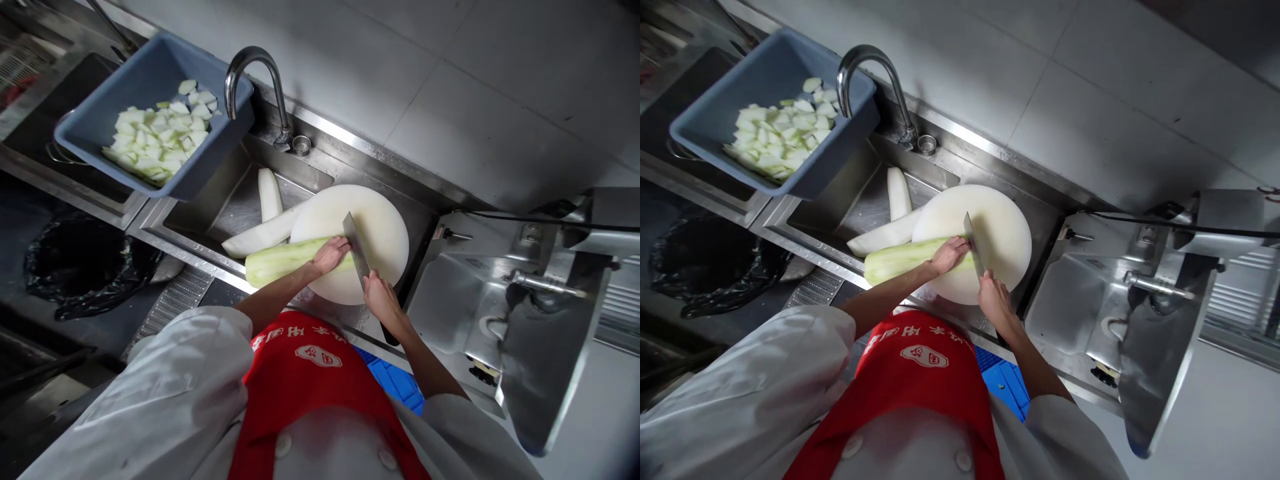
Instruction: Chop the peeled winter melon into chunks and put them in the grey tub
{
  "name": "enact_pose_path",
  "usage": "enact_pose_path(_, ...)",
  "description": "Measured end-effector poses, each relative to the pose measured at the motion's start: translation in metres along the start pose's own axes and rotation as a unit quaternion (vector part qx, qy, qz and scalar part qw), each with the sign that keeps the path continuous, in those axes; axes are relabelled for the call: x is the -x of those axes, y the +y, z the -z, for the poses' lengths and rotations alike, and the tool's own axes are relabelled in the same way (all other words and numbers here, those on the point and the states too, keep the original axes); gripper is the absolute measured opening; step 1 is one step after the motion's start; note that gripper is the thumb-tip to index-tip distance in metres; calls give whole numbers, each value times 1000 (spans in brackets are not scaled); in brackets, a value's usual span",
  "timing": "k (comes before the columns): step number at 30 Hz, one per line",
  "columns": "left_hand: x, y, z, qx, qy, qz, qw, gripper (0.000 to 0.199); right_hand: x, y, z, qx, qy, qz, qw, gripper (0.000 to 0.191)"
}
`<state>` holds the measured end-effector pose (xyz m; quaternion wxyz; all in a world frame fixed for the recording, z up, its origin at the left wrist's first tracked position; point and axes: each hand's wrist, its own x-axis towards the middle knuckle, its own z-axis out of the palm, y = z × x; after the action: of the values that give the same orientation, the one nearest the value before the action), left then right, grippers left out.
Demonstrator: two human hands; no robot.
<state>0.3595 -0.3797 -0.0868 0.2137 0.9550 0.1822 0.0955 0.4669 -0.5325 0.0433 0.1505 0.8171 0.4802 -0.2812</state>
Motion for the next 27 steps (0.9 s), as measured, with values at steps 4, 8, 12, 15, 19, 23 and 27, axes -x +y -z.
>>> enact_pose_path(4,0,-1,0,14,-5,-4,1000,33,-24,-12,-9,-17,0,-8,1000,24)
enact_pose_path(8,3,-4,0,21,-9,-4,1000,33,-54,-27,-19,-41,15,-16,999,25)
enact_pose_path(12,7,-4,1,4,-6,-4,1000,32,-46,-23,-13,-34,25,-4,999,26)
enact_pose_path(15,7,-3,1,0,-8,-5,1000,33,-19,-12,-4,-12,24,-4,1000,28)
enact_pose_path(19,5,-3,1,6,-13,0,1000,31,1,-4,-1,-5,-9,-2,1000,27)
enact_pose_path(23,5,-4,2,16,-15,1,1000,31,-24,-18,-12,-28,-6,-6,1000,28)
enact_pose_path(27,10,-6,4,24,-8,3,1000,30,-54,-33,-20,-53,11,-5,999,30)
